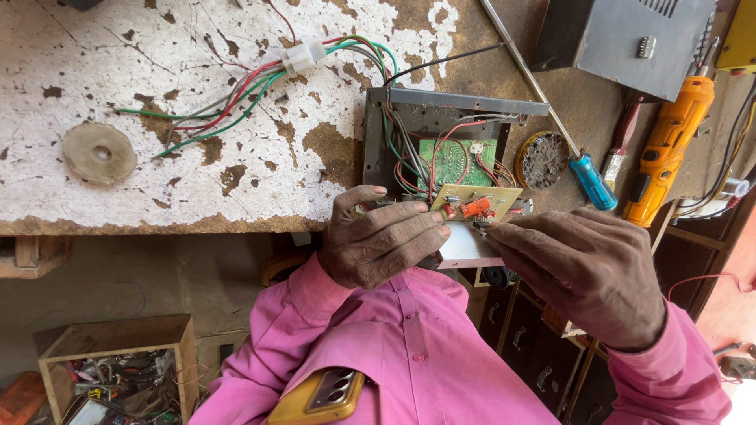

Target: The person repairs an electronic device by soldering a small component onto a circuit board. They use a soldering iron and a screwdriver to manipulate the board and components, then reassemble the device casing.

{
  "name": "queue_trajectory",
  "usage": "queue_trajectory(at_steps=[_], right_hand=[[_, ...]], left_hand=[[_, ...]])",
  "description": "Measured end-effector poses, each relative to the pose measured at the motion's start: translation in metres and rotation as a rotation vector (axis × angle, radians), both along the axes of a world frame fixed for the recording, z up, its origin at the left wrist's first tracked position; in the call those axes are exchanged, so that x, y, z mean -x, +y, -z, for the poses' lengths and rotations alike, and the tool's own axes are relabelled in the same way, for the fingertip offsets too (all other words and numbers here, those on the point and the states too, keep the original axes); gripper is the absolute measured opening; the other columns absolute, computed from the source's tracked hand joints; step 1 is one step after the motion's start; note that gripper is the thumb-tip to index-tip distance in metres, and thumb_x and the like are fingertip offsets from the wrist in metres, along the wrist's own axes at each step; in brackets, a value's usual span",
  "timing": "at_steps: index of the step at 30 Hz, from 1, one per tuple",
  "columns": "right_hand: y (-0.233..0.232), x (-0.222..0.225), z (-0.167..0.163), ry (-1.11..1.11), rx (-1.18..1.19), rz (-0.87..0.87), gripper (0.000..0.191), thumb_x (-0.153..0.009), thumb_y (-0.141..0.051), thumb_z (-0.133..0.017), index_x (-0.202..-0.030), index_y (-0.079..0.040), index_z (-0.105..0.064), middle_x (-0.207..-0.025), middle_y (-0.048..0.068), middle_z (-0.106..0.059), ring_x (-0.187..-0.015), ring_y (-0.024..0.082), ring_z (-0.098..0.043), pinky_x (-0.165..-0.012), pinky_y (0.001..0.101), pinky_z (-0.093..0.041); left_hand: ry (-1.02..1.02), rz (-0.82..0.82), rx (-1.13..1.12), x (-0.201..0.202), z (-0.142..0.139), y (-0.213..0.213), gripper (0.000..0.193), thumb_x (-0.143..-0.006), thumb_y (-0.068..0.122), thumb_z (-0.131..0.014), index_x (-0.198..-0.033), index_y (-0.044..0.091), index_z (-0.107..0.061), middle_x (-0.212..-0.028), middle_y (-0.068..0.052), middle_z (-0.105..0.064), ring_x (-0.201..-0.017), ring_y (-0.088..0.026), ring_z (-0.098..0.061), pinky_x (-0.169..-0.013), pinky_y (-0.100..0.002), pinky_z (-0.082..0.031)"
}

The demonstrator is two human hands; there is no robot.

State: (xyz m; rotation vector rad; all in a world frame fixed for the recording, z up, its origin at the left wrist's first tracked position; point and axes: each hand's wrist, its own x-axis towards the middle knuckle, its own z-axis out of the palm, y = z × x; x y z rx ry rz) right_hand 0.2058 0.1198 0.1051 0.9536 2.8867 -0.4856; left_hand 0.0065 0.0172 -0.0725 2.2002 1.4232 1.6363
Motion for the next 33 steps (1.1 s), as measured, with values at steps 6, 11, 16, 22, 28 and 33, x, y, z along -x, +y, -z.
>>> queue_trajectory(at_steps=[6,11,16,22,28,33], right_hand=[[0.0005,-0.0018,0.0004,-0.007,0.041,-0.012,0.027,-0.084,-0.020,-0.076,-0.109,-0.010,-0.077,-0.096,0.006,-0.076,-0.082,0.023,-0.074,-0.068,0.0363,-0.056],[-0.0007,-0.0031,0.0008,-0.008,0.084,-0.023,0.030,-0.086,-0.017,-0.073,-0.115,-0.009,-0.074,-0.101,0.007,-0.075,-0.085,0.024,-0.074,-0.070,0.0377,-0.057],[-0.0027,-0.0046,-0.0001,-0.012,0.076,-0.040,0.033,-0.086,-0.015,-0.073,-0.118,-0.007,-0.073,-0.104,0.009,-0.075,-0.086,0.025,-0.073,-0.071,0.0387,-0.057],[-0.0022,-0.0056,-0.0014,-0.019,0.079,-0.034,0.032,-0.086,-0.014,-0.073,-0.118,-0.009,-0.073,-0.105,0.008,-0.075,-0.087,0.025,-0.074,-0.072,0.0378,-0.058],[-0.0016,-0.0040,-0.0034,-0.039,0.102,0.040,0.027,-0.084,-0.014,-0.077,-0.110,-0.009,-0.075,-0.102,0.007,-0.077,-0.084,0.023,-0.075,-0.072,0.0348,-0.059],[-0.0029,-0.0007,-0.0060,-0.037,0.119,0.117,0.027,-0.081,-0.012,-0.079,-0.107,-0.008,-0.077,-0.100,0.009,-0.077,-0.081,0.022,-0.074,-0.069,0.0328,-0.059]], left_hand=[[0.006,-0.008,0.001,0.0003,-0.0014,0.0000,0.022,-0.104,0.025,-0.077,-0.124,0.024,-0.070,-0.127,0.008,-0.071,-0.121,-0.010,-0.064,-0.113,-0.040,-0.040],[0.012,-0.003,0.009,0.0022,-0.0018,-0.0004,0.023,-0.102,0.022,-0.077,-0.124,0.024,-0.070,-0.127,0.007,-0.071,-0.121,-0.010,-0.064,-0.113,-0.039,-0.040],[0.020,-0.003,0.008,0.0022,-0.0015,-0.0003,0.023,-0.102,0.022,-0.077,-0.124,0.024,-0.070,-0.127,0.008,-0.071,-0.121,-0.010,-0.064,-0.113,-0.040,-0.041],[0.005,0.005,-0.013,0.0001,-0.0013,0.0005,0.024,-0.105,0.027,-0.077,-0.127,0.022,-0.069,-0.129,0.005,-0.071,-0.122,-0.012,-0.064,-0.113,-0.041,-0.040],[-0.008,-0.002,-0.039,-0.0027,-0.0017,0.0027,0.024,-0.105,0.025,-0.077,-0.128,0.022,-0.070,-0.129,0.005,-0.071,-0.122,-0.011,-0.063,-0.113,-0.040,-0.040],[-0.012,0.020,-0.027,-0.0020,-0.0028,0.0018,0.024,-0.104,0.023,-0.075,-0.128,0.022,-0.072,-0.128,0.005,-0.072,-0.122,-0.012,-0.063,-0.112,-0.040,-0.041]])
